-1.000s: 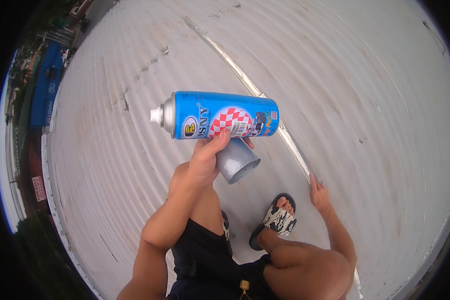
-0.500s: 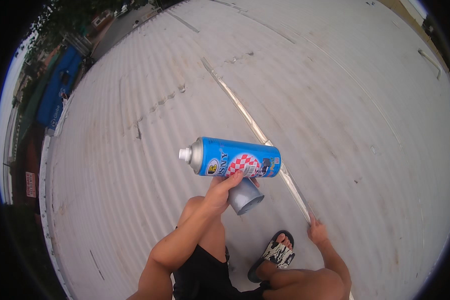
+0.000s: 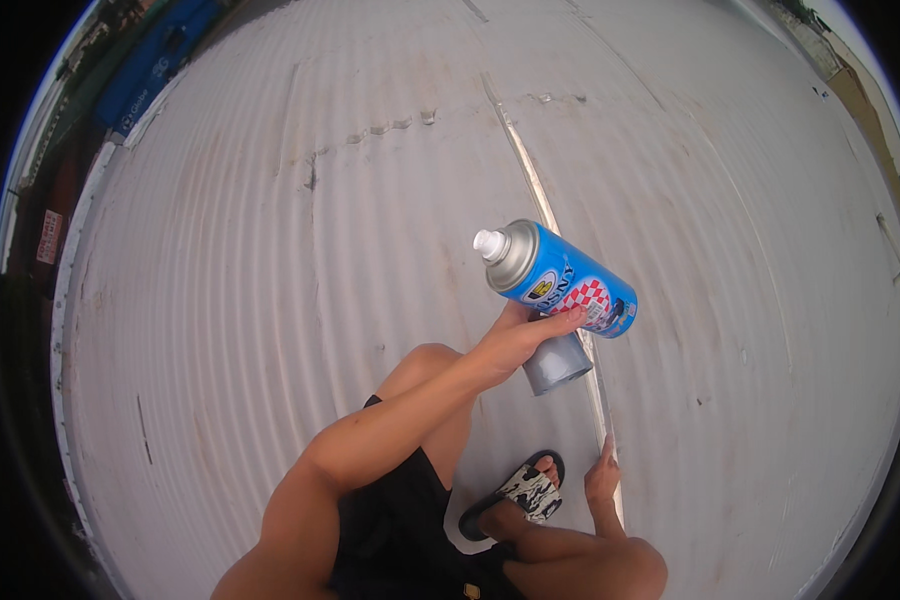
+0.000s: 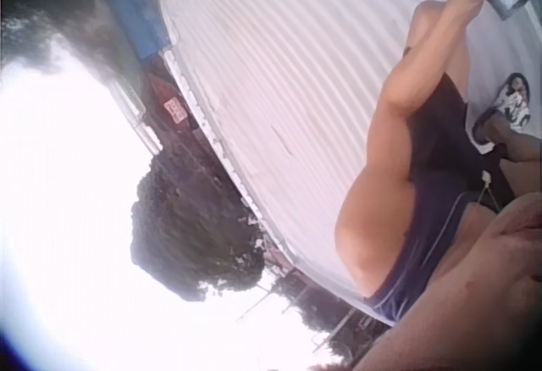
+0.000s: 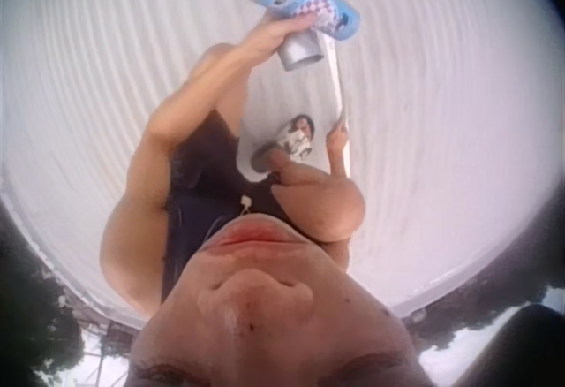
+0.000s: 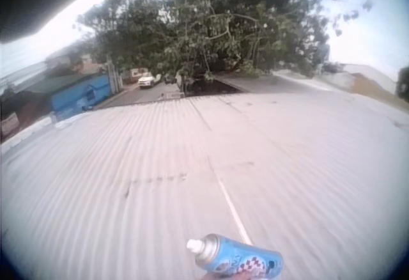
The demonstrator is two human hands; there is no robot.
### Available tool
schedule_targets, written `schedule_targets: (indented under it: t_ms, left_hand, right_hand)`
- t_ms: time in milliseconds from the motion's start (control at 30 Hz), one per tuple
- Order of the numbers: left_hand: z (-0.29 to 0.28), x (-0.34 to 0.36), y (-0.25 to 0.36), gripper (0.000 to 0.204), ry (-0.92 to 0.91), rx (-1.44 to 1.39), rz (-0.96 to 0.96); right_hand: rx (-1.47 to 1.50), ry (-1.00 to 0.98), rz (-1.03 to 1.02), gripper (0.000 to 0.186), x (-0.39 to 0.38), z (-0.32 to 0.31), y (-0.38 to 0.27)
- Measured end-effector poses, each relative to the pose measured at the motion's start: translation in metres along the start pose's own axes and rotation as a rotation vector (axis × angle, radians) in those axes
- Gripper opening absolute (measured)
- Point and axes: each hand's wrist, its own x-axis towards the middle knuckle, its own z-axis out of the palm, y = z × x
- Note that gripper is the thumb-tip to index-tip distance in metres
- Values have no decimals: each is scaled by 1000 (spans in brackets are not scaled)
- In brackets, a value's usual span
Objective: The person applies a sealant from a spray can to the seams of a corrugated metal roof. They walk along the roof surface, spraying a continuous line of sealant into the joints between the metal sheets. The person occasionally uses their hand to smooth or spread the applied sealant along the seam.
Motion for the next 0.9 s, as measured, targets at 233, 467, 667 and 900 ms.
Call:
schedule_targets:
  t_ms: [233,467,667,900]
  left_hand:
    - [12,-2,14,61,-54,11,-65]
    - [12,-1,15,65,-57,7,-9]
    - [15,-3,17,65,-67,34,-14]
    - [8,1,1,59,-10,20,-11]
  right_hand:
    - [-120,125,121,69,-11,3,-17]
    - [-43,140,150,65,-11,16,-14]
    - [-28,165,133,61,-13,19,-10]
    - [-14,175,136,62,-13,31,3]
